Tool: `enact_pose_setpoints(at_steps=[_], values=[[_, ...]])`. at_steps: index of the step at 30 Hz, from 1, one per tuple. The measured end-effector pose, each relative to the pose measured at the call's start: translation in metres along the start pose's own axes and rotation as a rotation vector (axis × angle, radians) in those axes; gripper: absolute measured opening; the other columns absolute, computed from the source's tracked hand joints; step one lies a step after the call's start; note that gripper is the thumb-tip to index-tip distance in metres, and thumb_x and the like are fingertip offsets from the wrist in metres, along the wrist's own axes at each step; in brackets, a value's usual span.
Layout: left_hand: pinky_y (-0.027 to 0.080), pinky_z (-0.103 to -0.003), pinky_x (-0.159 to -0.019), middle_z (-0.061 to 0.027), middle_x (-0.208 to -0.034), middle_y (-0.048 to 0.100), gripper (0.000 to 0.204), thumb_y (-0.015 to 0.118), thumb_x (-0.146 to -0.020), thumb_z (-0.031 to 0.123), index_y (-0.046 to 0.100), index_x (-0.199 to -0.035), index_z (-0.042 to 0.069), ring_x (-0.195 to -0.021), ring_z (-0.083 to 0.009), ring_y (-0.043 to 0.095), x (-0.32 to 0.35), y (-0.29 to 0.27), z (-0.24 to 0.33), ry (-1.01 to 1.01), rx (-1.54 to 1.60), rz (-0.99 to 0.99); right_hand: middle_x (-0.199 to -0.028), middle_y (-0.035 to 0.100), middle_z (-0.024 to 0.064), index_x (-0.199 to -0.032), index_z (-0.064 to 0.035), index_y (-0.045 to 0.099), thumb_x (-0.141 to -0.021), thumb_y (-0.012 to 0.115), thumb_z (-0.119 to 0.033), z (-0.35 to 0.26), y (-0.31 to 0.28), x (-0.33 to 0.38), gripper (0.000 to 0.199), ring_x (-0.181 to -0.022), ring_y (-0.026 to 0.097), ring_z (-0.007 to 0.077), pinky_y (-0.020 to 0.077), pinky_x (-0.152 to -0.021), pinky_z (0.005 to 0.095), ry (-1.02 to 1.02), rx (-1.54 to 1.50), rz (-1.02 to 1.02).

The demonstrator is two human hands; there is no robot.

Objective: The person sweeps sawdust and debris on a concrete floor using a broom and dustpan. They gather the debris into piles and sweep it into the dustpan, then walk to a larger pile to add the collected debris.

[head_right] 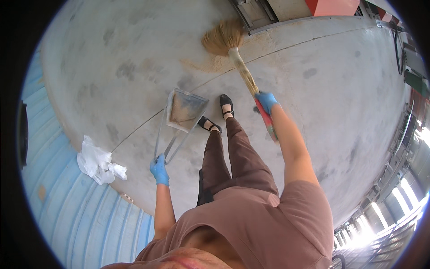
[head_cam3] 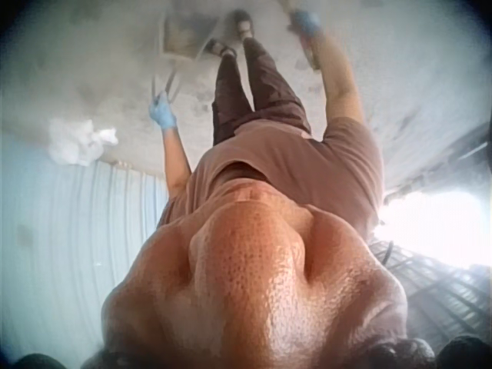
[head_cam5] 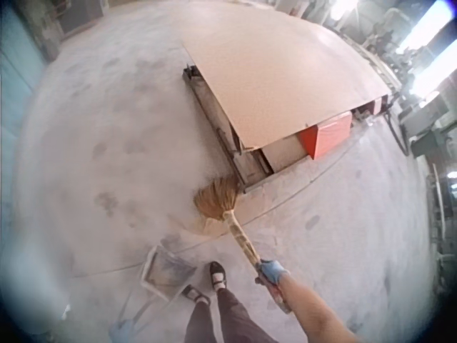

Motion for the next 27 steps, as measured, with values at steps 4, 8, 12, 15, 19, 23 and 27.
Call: enact_pose_setpoints(at_steps=[4, 8, 12, 15, 19, 23, 27], values=[[0.038, -0.026, -0.060, 0.0004, -0.076, 0.054, 0.022, 0.074, -0.084, 0.017, 0.061, -0.085, 0.000, -0.066, -0.0088, 0.047, -0.016, 0.014, 0.026, 0.058, 0.128, -0.007, -0.085, 0.063, 0.0150, -0.138, -0.0093, 0.053, -0.092, 0.060, -0.022, 0.044, -0.034, 0.078, 0.048, -0.057, 0.065, 0.0259, 0.0533, -0.048, 0.0368, -0.009, -0.021, 0.032], [0.039, -0.026, -0.060, 0.0007, -0.076, 0.055, 0.021, 0.074, -0.083, 0.016, 0.061, -0.086, 0.001, -0.065, -0.0096, 0.047, -0.045, 0.022, 0.047, 0.083, 0.056, -0.047, -0.089, 0.063, 0.0096, -0.140, -0.0074, 0.052, -0.090, 0.062, -0.021, 0.060, -0.061, 0.165, 0.053, -0.063, 0.064, 0.0198, 0.0537, -0.051, 0.0328, -0.012, -0.077, 0.070], [0.041, -0.029, -0.059, -0.0002, -0.075, 0.056, 0.021, 0.073, -0.082, 0.019, 0.062, -0.084, 0.001, -0.066, -0.0114, 0.049, -0.075, 0.028, 0.072, 0.143, -0.063, -0.099, -0.092, 0.063, 0.0089, -0.138, -0.0040, 0.052, -0.087, 0.063, -0.021, 0.080, -0.102, 0.238, 0.054, -0.066, 0.063, 0.0167, 0.0540, -0.053, 0.0311, -0.041, -0.036, 0.221], [0.043, -0.033, -0.058, -0.0047, -0.071, 0.058, 0.028, 0.072, -0.080, 0.025, 0.062, -0.077, -0.001, -0.066, -0.0127, 0.051, -0.090, 0.034, 0.102, 0.300, -0.257, -0.093, -0.092, 0.068, 0.0140, -0.135, -0.0054, 0.054, -0.086, 0.069, -0.026, 0.080, -0.152, 0.271, 0.056, -0.072, 0.066, 0.0202, 0.0543, -0.061, 0.0348, -0.094, 0.382, 0.528], [0.047, -0.042, -0.060, -0.0175, -0.061, 0.061, 0.043, 0.072, -0.078, 0.038, 0.062, -0.070, -0.003, -0.058, -0.0249, 0.060, -0.102, 0.045, 0.149, 0.498, -0.554, 0.031, -0.099, 0.068, 0.0248, -0.125, -0.0055, 0.060, -0.082, 0.068, -0.027, 0.056, -0.193, 0.257, 0.048, -0.092, 0.066, 0.0402, 0.0523, -0.079, 0.0462, -0.235, 0.998, 0.917], [0.049, -0.045, -0.063, -0.0201, -0.065, 0.064, 0.046, 0.071, -0.078, 0.041, 0.064, -0.069, -0.003, -0.061, -0.0324, 0.064, -0.121, 0.072, 0.175, 0.493, -0.630, -0.044, -0.090, 0.068, 0.0225, -0.111, 0.0016, 0.064, -0.076, 0.066, -0.017, 0.069, -0.198, 0.120, 0.040, -0.086, 0.068, 0.0382, 0.0538, -0.074, 0.0453, -0.072, 1.003, 0.694], [0.049, -0.044, -0.062, -0.0197, -0.066, 0.065, 0.046, 0.071, -0.078, 0.042, 0.064, -0.069, -0.003, -0.062, -0.0311, 0.064, -0.143, 0.082, 0.194, 0.500, -0.670, -0.074, -0.076, 0.066, 0.0127, -0.085, 0.0052, 0.066, -0.074, 0.063, -0.015, 0.084, -0.131, -0.013, 0.023, -0.071, 0.068, 0.0305, 0.0555, -0.066, 0.0414, 0.144, 0.365, 0.261]])
Point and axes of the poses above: each hand's wrist, its own x-axis away from the middle knuckle, its own y-axis out of the palm, z = x × y, the point moved 10 cm from there along -x, towards the middle knuckle
